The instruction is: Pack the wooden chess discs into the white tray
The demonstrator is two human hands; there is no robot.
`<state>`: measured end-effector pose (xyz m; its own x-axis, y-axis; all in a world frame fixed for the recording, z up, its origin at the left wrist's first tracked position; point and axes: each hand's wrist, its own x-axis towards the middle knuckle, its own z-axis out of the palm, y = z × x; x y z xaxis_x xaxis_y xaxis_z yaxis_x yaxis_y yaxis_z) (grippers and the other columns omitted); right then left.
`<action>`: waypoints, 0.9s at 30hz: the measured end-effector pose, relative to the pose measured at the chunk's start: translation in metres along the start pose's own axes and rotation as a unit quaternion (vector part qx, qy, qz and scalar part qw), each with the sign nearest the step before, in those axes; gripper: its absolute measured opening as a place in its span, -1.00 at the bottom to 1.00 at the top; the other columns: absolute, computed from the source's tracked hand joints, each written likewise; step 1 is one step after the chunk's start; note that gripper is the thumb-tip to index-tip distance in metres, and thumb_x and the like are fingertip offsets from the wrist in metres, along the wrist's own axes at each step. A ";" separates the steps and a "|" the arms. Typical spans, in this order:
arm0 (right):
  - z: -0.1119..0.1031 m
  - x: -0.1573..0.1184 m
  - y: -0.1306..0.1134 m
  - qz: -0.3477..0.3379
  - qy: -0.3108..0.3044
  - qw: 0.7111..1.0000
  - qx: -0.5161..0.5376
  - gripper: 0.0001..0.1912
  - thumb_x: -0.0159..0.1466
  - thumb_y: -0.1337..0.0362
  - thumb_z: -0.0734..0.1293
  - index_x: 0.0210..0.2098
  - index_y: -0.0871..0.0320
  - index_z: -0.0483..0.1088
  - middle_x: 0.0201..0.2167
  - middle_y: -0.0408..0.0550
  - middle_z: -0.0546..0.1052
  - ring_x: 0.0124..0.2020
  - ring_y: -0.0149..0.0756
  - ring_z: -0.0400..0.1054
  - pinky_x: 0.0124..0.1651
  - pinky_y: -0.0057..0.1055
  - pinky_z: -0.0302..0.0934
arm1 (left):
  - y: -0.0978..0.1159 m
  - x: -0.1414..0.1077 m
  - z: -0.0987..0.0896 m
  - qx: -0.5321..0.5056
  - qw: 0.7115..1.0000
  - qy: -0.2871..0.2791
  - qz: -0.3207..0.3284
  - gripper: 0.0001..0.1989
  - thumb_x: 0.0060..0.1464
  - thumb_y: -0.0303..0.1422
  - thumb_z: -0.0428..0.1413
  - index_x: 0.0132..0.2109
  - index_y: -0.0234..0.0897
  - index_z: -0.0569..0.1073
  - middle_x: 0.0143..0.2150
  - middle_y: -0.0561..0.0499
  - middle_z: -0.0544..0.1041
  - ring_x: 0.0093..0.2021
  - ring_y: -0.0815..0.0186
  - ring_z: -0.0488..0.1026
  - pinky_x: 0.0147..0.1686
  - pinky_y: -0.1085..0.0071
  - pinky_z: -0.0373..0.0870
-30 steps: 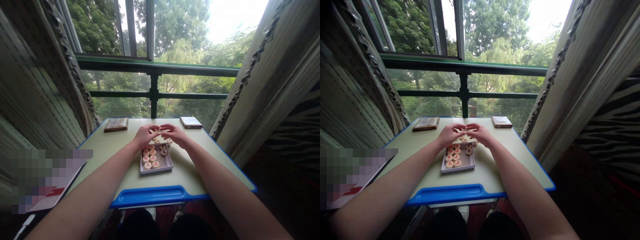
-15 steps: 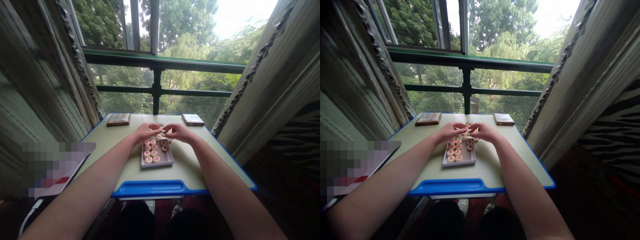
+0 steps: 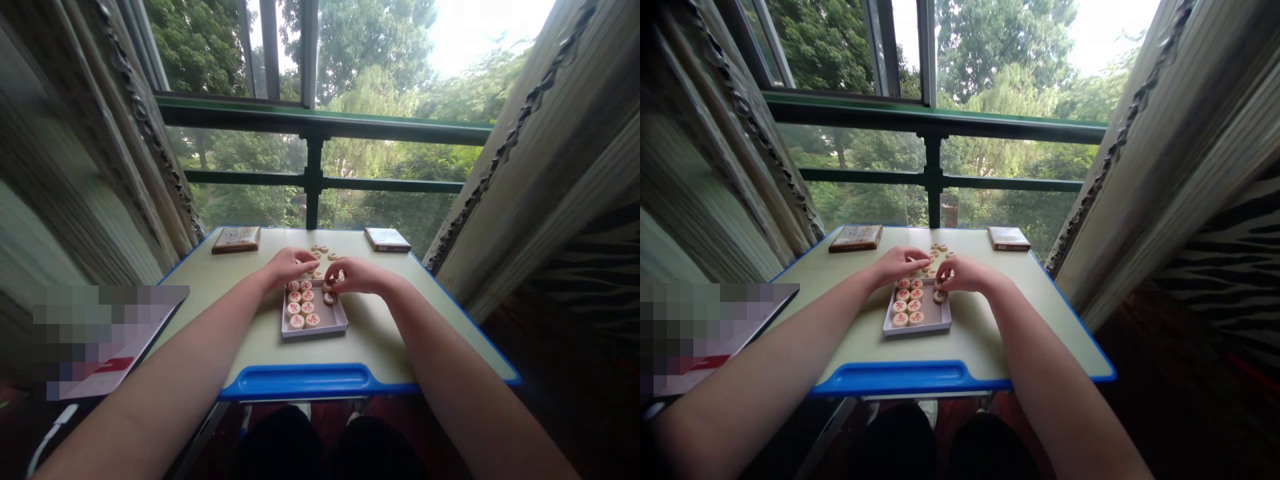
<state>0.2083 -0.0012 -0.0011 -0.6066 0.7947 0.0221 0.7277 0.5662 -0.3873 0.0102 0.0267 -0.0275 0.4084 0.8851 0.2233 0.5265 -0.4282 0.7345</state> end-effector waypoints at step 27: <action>-0.004 -0.003 0.003 0.056 0.009 0.998 0.021 -0.60 -0.05 0.05 0.37 -0.27 0.15 0.47 -0.44 -0.11 0.44 -0.46 -0.40 0.24 -0.47 -0.50 0.05 | -0.017 0.010 -0.006 -0.039 0.990 0.131 -0.038 -0.64 -0.04 -0.14 -0.03 -0.38 -0.33 0.51 -0.35 -0.07 0.56 -0.30 0.26 0.44 -0.24 0.38 0.31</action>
<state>0.2135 -0.0009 0.0017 -0.5156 0.8568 -0.0074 0.7765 0.4637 -0.4267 0.0013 0.0437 -0.0341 0.1566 0.9356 0.3165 0.4855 -0.3520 0.8002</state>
